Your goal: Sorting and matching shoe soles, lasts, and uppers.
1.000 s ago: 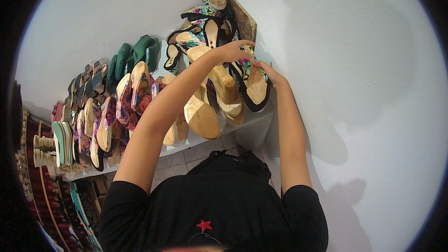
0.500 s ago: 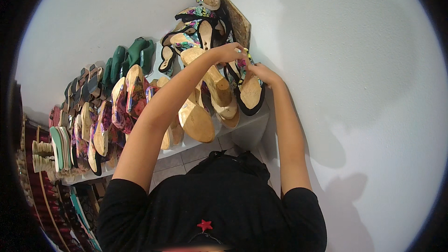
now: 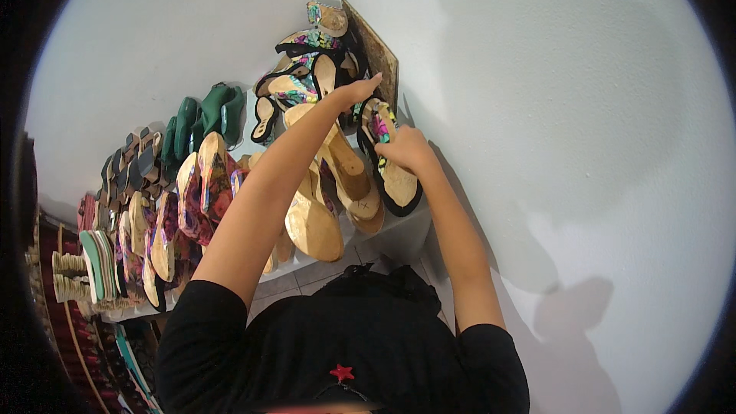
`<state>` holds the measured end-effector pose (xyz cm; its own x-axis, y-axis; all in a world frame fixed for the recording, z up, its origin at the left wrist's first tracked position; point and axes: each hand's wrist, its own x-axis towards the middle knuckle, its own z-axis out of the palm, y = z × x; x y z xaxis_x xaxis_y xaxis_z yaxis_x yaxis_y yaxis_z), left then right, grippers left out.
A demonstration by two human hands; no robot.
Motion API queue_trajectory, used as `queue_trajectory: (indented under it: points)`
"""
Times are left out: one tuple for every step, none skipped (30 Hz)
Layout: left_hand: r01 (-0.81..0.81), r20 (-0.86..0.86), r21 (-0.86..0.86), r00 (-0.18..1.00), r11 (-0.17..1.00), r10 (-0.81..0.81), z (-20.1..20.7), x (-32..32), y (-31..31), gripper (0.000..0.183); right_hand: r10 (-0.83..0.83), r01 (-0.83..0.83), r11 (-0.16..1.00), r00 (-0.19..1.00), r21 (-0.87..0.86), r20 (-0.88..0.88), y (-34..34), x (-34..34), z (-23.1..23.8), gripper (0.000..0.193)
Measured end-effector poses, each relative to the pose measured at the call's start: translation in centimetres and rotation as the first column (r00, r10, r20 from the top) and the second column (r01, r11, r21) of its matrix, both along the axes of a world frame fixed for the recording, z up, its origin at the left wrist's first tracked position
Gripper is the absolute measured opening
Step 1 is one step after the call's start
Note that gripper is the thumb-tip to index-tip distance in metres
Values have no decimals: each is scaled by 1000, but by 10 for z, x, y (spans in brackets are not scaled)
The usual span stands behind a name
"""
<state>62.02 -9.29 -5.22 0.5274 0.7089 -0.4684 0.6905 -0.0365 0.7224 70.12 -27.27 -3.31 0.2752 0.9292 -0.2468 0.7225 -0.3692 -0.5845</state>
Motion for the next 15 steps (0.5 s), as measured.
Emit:
queue_trajectory:
  points:
    - [-2, 5, 5, 1000, 1000, 2, -6, 0, 5, 79, 44, -43, 999, 999, -23, 11, 0, -1, 3, 56]
    - [33, -27, -33, 999, 999, -34, -9, 3, 7, 79, 59, -59, 998, 997, -4, 45, 0, -1, 0, 58]
    - [66, -57, -72, 996, 995, -70, -12, 5, 8, 78, 54, -54, 999, 997, -5, 46, 0, 3, -1, 58]
    - [44, -65, -72, 997, 996, -49, -14, 8, 10, 71, 61, -61, 998, 998, -23, 17, 0, 5, 0, 57]
    - [46, -65, -72, 997, 996, -51, -19, 9, 12, 71, 69, -69, 997, 998, -39, -12, -1, 5, 4, 56]
    - [2, -81, -128, 997, 992, -12, -24, 9, 14, 65, 56, -57, 997, 998, -51, -26, 1, 7, -2, 55]
    - [-43, -99, -183, 995, 982, 26, -29, 10, 16, 60, 55, -56, 997, 998, -52, -25, 2, 8, -5, 55]
    - [16, -105, -178, 994, 984, -36, -28, 8, 16, 52, 49, -51, 998, 998, -48, -38, 2, 9, -7, 55]
    - [17, -104, -179, 994, 984, -36, -32, 9, 20, 52, 43, -45, 998, 998, -44, -51, 2, 10, -8, 55]
    - [14, -69, -155, 997, 988, -25, -41, 10, 25, 50, 43, -45, 998, 998, -45, -50, 1, 11, -9, 55]
    - [5, -34, -130, 999, 991, -9, -50, 8, 31, 48, 43, -43, 999, 999, -14, -16, 0, 8, -9, 56]
    - [-2, -35, -131, 999, 991, -2, -60, 5, 37, 48, 44, -45, 999, 999, 17, 17, 0, 5, -8, 58]
    - [37, -34, -36, 999, 999, -38, -68, 0, 43, 45, 53, -53, 998, 998, 17, 17, 2, 4, -8, 58]
    - [81, -38, 59, 996, 995, -79, -71, 0, 46, 41, 60, -60, 998, 998, 9, -4, 3, 5, -10, 59]
    - [75, -37, 59, 997, 995, -73, -72, -2, 50, 41, 69, -69, 998, 997, 2, -24, 3, 6, -10, 60]
